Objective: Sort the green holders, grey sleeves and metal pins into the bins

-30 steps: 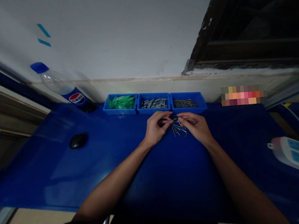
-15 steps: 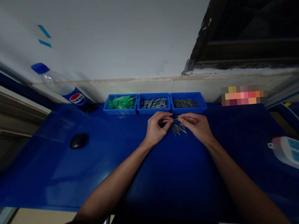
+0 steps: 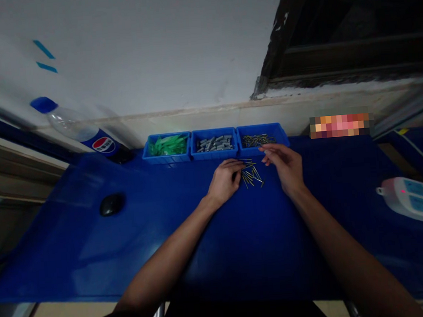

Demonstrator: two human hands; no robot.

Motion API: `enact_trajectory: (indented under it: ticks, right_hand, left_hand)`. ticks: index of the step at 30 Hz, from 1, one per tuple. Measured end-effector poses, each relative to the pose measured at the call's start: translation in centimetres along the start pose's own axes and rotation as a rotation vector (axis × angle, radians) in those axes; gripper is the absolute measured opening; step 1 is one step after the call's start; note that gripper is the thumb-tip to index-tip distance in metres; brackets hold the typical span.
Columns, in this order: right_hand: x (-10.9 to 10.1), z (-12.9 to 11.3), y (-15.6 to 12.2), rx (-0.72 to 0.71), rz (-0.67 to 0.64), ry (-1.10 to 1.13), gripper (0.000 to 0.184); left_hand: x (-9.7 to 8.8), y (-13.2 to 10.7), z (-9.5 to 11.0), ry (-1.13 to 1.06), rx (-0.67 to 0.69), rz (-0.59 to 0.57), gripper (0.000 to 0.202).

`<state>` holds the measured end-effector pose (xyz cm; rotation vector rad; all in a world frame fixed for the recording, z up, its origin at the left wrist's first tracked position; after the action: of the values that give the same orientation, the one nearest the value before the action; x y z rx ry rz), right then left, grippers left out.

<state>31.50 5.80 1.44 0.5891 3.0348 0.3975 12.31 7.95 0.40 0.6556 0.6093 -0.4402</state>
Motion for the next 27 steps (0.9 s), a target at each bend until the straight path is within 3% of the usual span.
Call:
enact_trajectory:
  ticks: [14, 20, 27]
  right_hand:
    - [0.8, -0.3, -0.4, 0.017, -0.066, -0.059, 0.021]
    - [0.9, -0.5, -0.4, 0.006, -0.079, -0.107, 0.022]
    - [2.4, -0.3, -1.2, -0.02, -0.198, -0.255, 0.025]
  left_hand:
    - [-0.5, 0.0, 0.0, -0.03, -0.028, 0.053, 0.024]
    - [-2.0, 0.1, -0.6, -0.262, -0.114, 0.198, 0.017]
    - [-1.0, -0.2, -3.0, -0.643, -0.236, 0.251, 0.025]
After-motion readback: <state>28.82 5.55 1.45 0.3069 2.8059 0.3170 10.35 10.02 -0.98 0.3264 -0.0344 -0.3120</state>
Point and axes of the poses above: each hand's wrist, its own y-axis towards the middle knuckle, its own x-axis out of the palm, z = x × y, the point moved 8 cm from there along y, towards the middle knuckle, and after that the axes turned 1 degree about -z, right-handed, at the moved point
